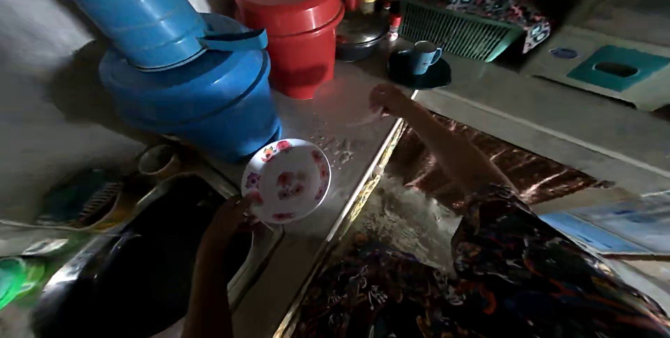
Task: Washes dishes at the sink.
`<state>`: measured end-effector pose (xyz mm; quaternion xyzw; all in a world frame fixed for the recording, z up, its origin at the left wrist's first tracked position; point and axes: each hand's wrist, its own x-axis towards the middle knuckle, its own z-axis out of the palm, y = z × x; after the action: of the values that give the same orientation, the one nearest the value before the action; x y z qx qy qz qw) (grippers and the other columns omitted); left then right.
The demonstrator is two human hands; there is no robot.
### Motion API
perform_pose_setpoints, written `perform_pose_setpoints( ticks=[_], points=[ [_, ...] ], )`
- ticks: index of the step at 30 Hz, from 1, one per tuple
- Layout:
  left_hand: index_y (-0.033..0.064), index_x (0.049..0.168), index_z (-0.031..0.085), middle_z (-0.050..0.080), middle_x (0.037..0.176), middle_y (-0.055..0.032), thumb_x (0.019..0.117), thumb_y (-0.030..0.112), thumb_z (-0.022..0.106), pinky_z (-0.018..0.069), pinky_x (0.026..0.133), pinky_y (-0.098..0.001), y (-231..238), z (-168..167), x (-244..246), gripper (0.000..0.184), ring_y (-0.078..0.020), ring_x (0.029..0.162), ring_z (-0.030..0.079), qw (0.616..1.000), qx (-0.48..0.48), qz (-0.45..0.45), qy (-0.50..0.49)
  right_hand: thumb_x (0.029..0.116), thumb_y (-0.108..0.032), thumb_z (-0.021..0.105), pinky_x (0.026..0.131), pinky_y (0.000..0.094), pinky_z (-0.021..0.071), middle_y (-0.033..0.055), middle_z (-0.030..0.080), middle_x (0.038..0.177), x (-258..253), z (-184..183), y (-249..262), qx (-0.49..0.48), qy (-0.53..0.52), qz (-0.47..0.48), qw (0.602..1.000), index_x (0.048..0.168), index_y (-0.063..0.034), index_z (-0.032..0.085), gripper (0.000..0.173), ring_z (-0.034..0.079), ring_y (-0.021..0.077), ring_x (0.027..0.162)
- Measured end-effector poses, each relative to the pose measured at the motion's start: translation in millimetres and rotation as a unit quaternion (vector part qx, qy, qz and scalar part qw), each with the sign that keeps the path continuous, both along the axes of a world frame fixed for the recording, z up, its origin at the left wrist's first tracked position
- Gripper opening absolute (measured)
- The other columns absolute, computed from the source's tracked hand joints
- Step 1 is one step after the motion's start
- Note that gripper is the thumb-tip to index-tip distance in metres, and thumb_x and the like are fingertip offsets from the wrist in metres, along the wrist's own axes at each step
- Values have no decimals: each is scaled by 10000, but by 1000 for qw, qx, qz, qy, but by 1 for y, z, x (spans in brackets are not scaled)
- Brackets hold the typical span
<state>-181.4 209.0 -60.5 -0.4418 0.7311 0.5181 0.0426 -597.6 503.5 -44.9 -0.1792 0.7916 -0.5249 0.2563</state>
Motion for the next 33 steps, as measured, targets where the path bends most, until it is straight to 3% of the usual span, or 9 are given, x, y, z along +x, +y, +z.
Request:
perform_pose_setpoints(
  ticks=[4, 8, 14, 17, 19, 21, 26, 30, 33],
  points=[
    [10, 1392, 532, 646, 1194, -201, 1048, 434, 557, 572, 855, -453, 18, -7, -23, 547, -245, 991, 664, 998, -37, 52, 9, 1003, -176, 618, 784, 422, 607, 226, 630, 1229, -64, -25, 20, -2, -18, -176, 984, 1459, -25, 449, 510, 697, 271, 911],
    [-49, 1320, 567, 650, 1146, -175, 1072, 329, 538, 533, 880, -392, 13, -22, -34, 453, -184, 957, 635, 995, -61, 81, -7, 1041, -211, 572, 811, 374, 601, 211, 617, 1255, -105, -46, 25, -56, -34, -213, 975, 1442, 14, 457, 474, 694, 235, 932],
    [-15, 1229, 603, 655, 945, -86, 1020, 212, 620, 556, 707, -312, 23, -15, -16, 310, -106, 760, 617, 982, -16, 177, 66, 1073, -330, 521, 947, 404, 570, 218, 596, 1347, -96, -60, 21, 0, 26, -203, 979, 1445, 22, 473, 515, 675, 266, 1092],
    [-1, 1266, 585, 656, 988, -107, 1006, 217, 635, 556, 720, -342, 16, -1, 18, 343, -133, 786, 621, 971, -24, 230, 65, 1067, -366, 526, 1101, 649, 403, 308, 587, 1381, -53, -66, 18, 185, 260, -78, 944, 1393, 35, 578, 520, 553, 474, 1303],
    [22, 1314, 561, 656, 1027, -93, 1012, 207, 619, 562, 747, -340, 13, 12, 49, 359, -126, 818, 633, 958, -20, 270, 91, 1091, -436, 445, 1230, 631, 170, 295, 291, 1631, -2, -21, 3, 352, 228, 85, 904, 1583, -15, 343, 656, 229, 475, 1529],
    [43, 1288, 560, 649, 970, -47, 1032, 191, 573, 556, 688, -276, 12, 24, 80, 295, -82, 769, 631, 943, -28, 310, 117, 1071, -506, 448, 1238, 640, 38, 282, 58, 1693, 44, -1, -23, 428, 209, 161, 864, 1651, -80, 152, 778, 17, 471, 1570],
    [86, 1307, 511, 658, 987, -11, 1020, 92, 550, 604, 704, -281, -4, 14, 151, 290, -75, 809, 674, 888, -11, 408, 210, 932, -732, 492, 1193, 740, 91, 306, 208, 1657, 125, -128, -114, 189, 467, 215, 837, 1614, -88, 322, 953, 123, 541, 1533],
    [84, 1322, 477, 637, 1027, -42, 999, 46, 529, 612, 717, -329, -9, 4, 193, 328, -114, 842, 675, 829, -3, 490, 268, 959, -670, 529, 1250, 663, 48, 249, 190, 1684, 248, -113, -205, 115, 400, 342, 843, 1605, -82, 342, 892, 59, 495, 1560],
    [76, 1334, 471, 621, 1056, -82, 989, 60, 533, 606, 709, -362, -13, 2, 220, 351, -153, 861, 668, 799, 18, 537, 269, 998, -597, 542, 1250, 601, 205, 230, 283, 1655, 325, -101, -260, 98, 385, 402, 825, 1566, -68, 411, 788, 195, 444, 1548]
  ],
)
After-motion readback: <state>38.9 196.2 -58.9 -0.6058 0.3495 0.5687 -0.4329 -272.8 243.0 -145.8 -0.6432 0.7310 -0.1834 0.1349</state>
